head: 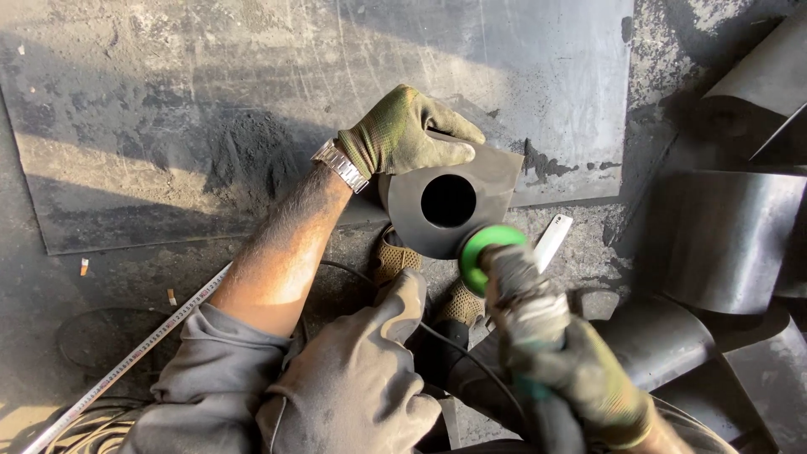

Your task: Using an angle grinder to smooth and shape the surfaces of black rubber or plastic industrial components.

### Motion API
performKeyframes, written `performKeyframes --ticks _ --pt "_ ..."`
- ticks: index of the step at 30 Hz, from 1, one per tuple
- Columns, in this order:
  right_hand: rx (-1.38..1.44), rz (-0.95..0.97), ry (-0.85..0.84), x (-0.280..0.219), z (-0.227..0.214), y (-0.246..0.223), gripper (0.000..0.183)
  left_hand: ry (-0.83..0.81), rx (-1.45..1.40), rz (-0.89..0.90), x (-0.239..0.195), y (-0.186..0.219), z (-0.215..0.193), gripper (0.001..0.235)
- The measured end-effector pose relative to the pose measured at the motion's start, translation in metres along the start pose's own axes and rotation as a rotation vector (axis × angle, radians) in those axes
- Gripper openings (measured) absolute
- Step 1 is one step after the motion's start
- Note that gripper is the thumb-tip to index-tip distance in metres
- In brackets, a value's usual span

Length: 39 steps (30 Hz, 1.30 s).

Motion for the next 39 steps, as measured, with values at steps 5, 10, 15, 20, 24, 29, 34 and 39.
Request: performKeyframes --ticks 5,10,15,20,24,29,34,39 --pt "-0.059 -0.042 -0.215 -0.007 0.012 0.006 0.052 -0.006 -0.010 -0.022 -0.002 -0.002 0.001 0.027" --pt "0.039 0.092 0.134 0.001 -0.012 0.000 0.046 -0.009 0.058 -0.055 0.001 -0.002 0.002 0.028" --pt "-0.071 0.044 -0.070 -0.004 -0.005 0.022 0.057 0.010 0.044 -0.006 -0.001 -0.002 0.000 0.027" --pt "-0.084 0.045 -0.086 0.000 -0.009 0.022 0.053 0.011 -0.009 -0.001 -0.001 -0.004 0.003 0.027" --pt "0.038 0.064 0.104 0.004 -0.016 0.005 0.048 0.028 0.006 -0.026 -0.002 -0.003 0.000 0.024" --pt "0.083 0.023 0.053 -0.001 -0.012 0.017 0.052 0.049 -0.030 0.038 -0.002 -0.009 0.001 0.023" --pt "0.016 0.085 -0.121 -0.009 0.015 0.021 0.058 0.034 -0.023 -0.031 0.000 -0.003 0.002 0.025" --pt "0.014 0.108 -0.182 -0.003 0.021 0.026 0.050 0.027 0.054 -0.075 0.000 -0.002 0.002 0.027"
Point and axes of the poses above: each hand's wrist, its own x-axis towards the middle knuckle, its own z-axis out of the palm, y = z × x, the point moved 2 cm from there along x, towards the middle knuckle, and after that the axes turned 13 degrees about y, right-handed, at the moved point
